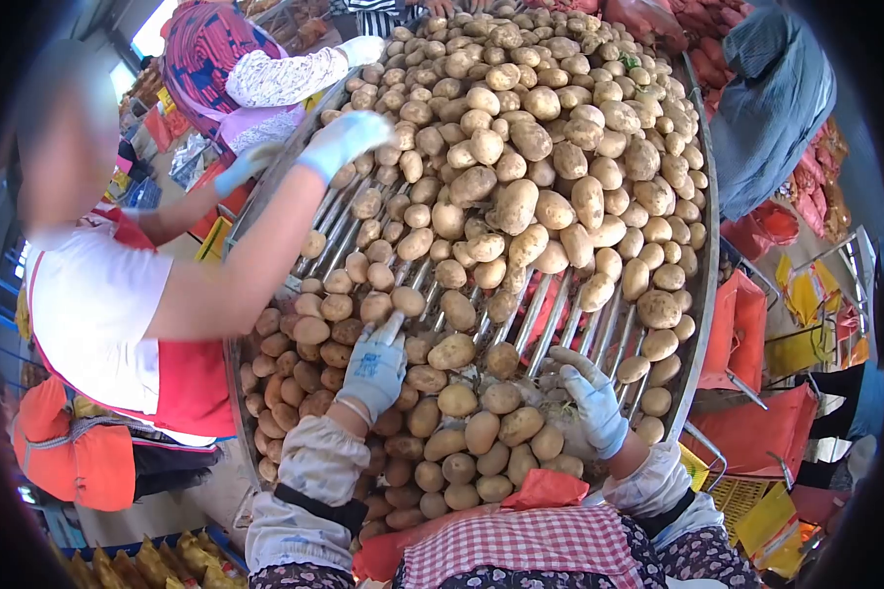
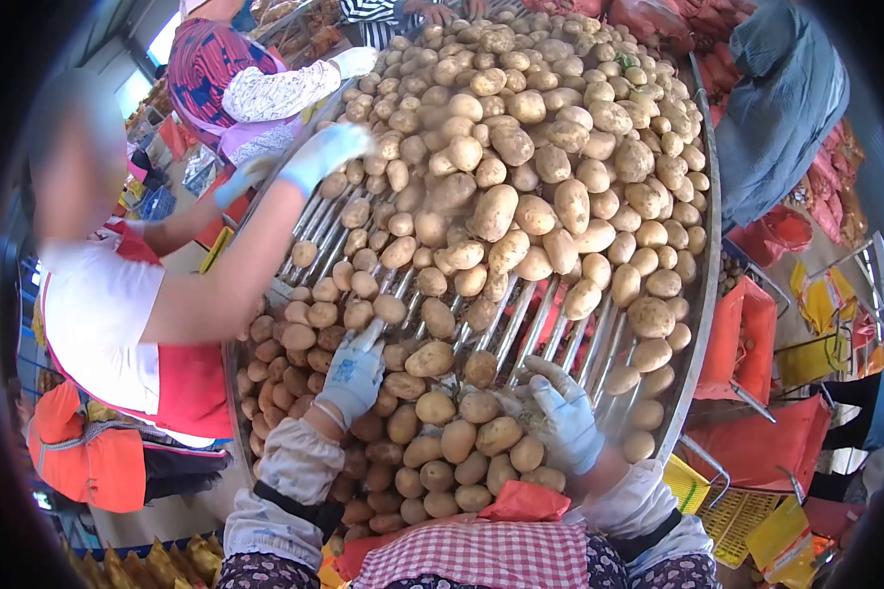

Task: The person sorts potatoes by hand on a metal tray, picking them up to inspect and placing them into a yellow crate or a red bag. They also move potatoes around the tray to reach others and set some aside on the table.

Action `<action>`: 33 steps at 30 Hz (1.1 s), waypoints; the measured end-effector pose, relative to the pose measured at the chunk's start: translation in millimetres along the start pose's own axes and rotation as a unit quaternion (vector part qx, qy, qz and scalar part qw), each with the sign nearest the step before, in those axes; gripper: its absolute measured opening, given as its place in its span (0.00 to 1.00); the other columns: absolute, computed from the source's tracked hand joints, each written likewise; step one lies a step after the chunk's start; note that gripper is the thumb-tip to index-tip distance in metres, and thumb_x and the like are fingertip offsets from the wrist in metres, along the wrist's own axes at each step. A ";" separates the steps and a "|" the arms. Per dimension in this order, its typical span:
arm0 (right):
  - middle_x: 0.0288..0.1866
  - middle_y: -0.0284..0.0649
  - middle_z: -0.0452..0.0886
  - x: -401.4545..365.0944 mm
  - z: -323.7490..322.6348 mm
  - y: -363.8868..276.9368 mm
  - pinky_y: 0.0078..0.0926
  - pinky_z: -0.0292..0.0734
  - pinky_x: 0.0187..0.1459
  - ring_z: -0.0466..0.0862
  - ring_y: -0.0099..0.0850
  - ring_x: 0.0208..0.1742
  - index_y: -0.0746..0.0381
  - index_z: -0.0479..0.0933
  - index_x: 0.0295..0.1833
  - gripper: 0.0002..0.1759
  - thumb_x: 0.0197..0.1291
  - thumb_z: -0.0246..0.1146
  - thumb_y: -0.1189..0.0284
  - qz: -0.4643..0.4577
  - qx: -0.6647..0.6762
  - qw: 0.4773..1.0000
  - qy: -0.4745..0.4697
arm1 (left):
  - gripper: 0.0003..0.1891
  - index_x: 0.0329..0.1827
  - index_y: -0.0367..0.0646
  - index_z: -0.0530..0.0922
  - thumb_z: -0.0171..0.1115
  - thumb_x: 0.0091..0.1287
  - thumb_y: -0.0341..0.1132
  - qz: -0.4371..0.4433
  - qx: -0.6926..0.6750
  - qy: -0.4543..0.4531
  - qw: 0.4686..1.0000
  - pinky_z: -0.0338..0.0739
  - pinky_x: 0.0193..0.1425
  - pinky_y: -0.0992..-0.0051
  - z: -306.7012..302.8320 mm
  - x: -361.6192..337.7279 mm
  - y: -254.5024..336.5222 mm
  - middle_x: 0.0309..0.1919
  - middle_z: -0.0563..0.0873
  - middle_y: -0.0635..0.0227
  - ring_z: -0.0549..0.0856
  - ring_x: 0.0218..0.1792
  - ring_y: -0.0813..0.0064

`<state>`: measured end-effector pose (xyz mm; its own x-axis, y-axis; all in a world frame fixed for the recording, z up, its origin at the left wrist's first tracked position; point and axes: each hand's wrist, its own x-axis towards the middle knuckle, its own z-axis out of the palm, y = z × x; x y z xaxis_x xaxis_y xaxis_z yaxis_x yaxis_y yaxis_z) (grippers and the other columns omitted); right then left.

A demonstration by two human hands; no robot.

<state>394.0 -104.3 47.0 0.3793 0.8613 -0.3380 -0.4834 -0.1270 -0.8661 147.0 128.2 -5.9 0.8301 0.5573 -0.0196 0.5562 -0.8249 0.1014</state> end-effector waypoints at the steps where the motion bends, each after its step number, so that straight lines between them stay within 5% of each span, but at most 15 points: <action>1: 0.58 0.42 0.78 -0.6 1.1 0.0 0.27 0.78 0.54 0.82 0.29 0.52 0.65 0.67 0.69 0.25 0.73 0.54 0.63 -0.007 -0.021 1.000 -0.002 | 0.23 0.63 0.42 0.74 0.58 0.63 0.33 -0.015 0.017 -0.009 1.000 0.61 0.74 0.59 -3.1 -17.0 4.4 0.72 0.65 0.54 0.69 0.69 0.56; 6: 0.56 0.41 0.80 1.9 0.5 15.2 0.25 0.77 0.52 0.82 0.28 0.52 0.64 0.69 0.67 0.23 0.73 0.54 0.63 -0.012 -0.004 0.999 -0.032 | 0.26 0.65 0.44 0.72 0.61 0.62 0.36 -0.127 -0.134 0.086 0.979 0.67 0.69 0.59 -14.9 -38.1 0.0 0.69 0.68 0.53 0.70 0.67 0.54; 8: 0.56 0.42 0.79 3.8 5.8 9.1 0.27 0.77 0.56 0.80 0.29 0.55 0.66 0.68 0.68 0.23 0.73 0.55 0.66 0.052 0.014 0.998 -0.031 | 0.26 0.64 0.47 0.73 0.63 0.60 0.37 -0.251 -0.116 -0.075 0.958 0.72 0.64 0.56 -45.3 -15.4 10.4 0.65 0.71 0.54 0.74 0.62 0.53; 10: 0.57 0.41 0.80 5.7 8.4 10.9 0.25 0.76 0.55 0.80 0.29 0.55 0.63 0.69 0.68 0.23 0.73 0.55 0.63 0.054 -0.017 0.997 -0.055 | 0.22 0.58 0.51 0.77 0.65 0.59 0.42 -0.251 -0.059 -0.043 0.965 0.76 0.57 0.55 -12.1 -5.2 -6.4 0.57 0.77 0.57 0.78 0.56 0.53; 14: 0.59 0.43 0.80 6.7 15.4 3.4 0.27 0.74 0.57 0.80 0.33 0.58 0.62 0.68 0.69 0.25 0.73 0.55 0.61 0.026 -0.085 0.991 -0.096 | 0.14 0.50 0.48 0.82 0.61 0.62 0.37 -0.253 -0.237 0.153 0.925 0.77 0.54 0.61 -32.1 -3.1 11.2 0.46 0.83 0.55 0.83 0.47 0.57; 15: 0.59 0.43 0.79 4.5 22.5 -1.7 0.28 0.73 0.58 0.79 0.34 0.59 0.62 0.68 0.70 0.26 0.72 0.55 0.61 0.051 0.011 0.995 -0.090 | 0.14 0.52 0.47 0.81 0.60 0.64 0.36 -0.218 -0.300 0.221 0.902 0.77 0.54 0.62 -43.7 -5.1 28.7 0.46 0.83 0.55 0.83 0.48 0.58; 16: 0.60 0.44 0.79 -0.1 30.4 -4.9 0.29 0.73 0.59 0.78 0.36 0.61 0.62 0.67 0.70 0.26 0.72 0.55 0.61 0.079 0.108 0.988 -0.082 | 0.15 0.55 0.43 0.81 0.58 0.66 0.33 -0.164 -0.471 0.098 0.861 0.77 0.55 0.65 -82.2 -5.0 58.6 0.46 0.84 0.54 0.83 0.49 0.59; 17: 0.53 0.46 0.81 -0.2 43.5 -8.5 0.29 0.78 0.49 0.82 0.37 0.53 0.63 0.70 0.67 0.24 0.69 0.56 0.64 0.088 0.205 0.973 -0.056 | 0.16 0.57 0.40 0.79 0.56 0.68 0.33 -0.001 -0.483 0.182 0.856 0.77 0.55 0.65 -61.4 1.9 72.5 0.49 0.84 0.54 0.83 0.49 0.59; 18: 0.53 0.46 0.81 2.3 33.8 -2.2 0.29 0.78 0.49 0.82 0.37 0.53 0.63 0.70 0.67 0.24 0.69 0.56 0.64 0.092 0.202 0.974 -0.053 | 0.17 0.59 0.41 0.78 0.56 0.69 0.34 0.036 -0.482 0.164 0.860 0.76 0.57 0.64 -58.0 11.1 84.8 0.53 0.84 0.53 0.83 0.52 0.58; 20: 0.42 0.45 0.82 22.4 12.7 11.3 0.28 0.79 0.35 0.83 0.36 0.40 0.65 0.73 0.61 0.20 0.66 0.54 0.69 0.145 0.158 0.965 -0.153 | 0.18 0.61 0.41 0.77 0.56 0.70 0.36 -0.048 -0.248 0.184 0.950 0.74 0.63 0.62 -47.4 72.0 63.4 0.58 0.82 0.54 0.81 0.60 0.58; 21: 0.34 0.44 0.80 19.3 21.7 1.6 0.28 0.76 0.25 0.81 0.35 0.30 0.67 0.74 0.56 0.17 0.65 0.53 0.71 0.159 0.149 0.971 -0.098 | 0.20 0.63 0.43 0.75 0.54 0.70 0.39 -0.092 -0.199 0.133 0.967 0.73 0.64 0.59 -49.6 92.4 55.3 0.62 0.79 0.55 0.79 0.61 0.56; 26: 0.37 0.44 0.81 20.0 13.7 6.0 0.27 0.79 0.34 0.81 0.34 0.31 0.70 0.73 0.57 0.18 0.64 0.53 0.72 0.156 0.161 0.970 -0.094 | 0.28 0.72 0.52 0.63 0.50 0.70 0.47 -0.224 -0.158 -0.059 0.960 0.71 0.65 0.52 -25.7 165.6 26.5 0.74 0.64 0.61 0.74 0.66 0.54; 33: 0.38 0.45 0.82 25.3 5.9 12.8 0.25 0.78 0.38 0.80 0.31 0.33 0.72 0.70 0.61 0.22 0.68 0.51 0.68 0.158 0.093 0.981 -0.065 | 0.24 0.64 0.49 0.75 0.55 0.68 0.48 -0.288 -0.107 -0.155 0.939 0.76 0.61 0.54 -34.4 203.6 20.1 0.63 0.79 0.59 0.80 0.61 0.55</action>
<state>392.7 -81.2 29.5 0.0898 0.8507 -0.5180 -0.7003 -0.3159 -0.6402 325.8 228.4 26.3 0.3850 0.8232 -0.4173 0.9229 -0.3391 0.1825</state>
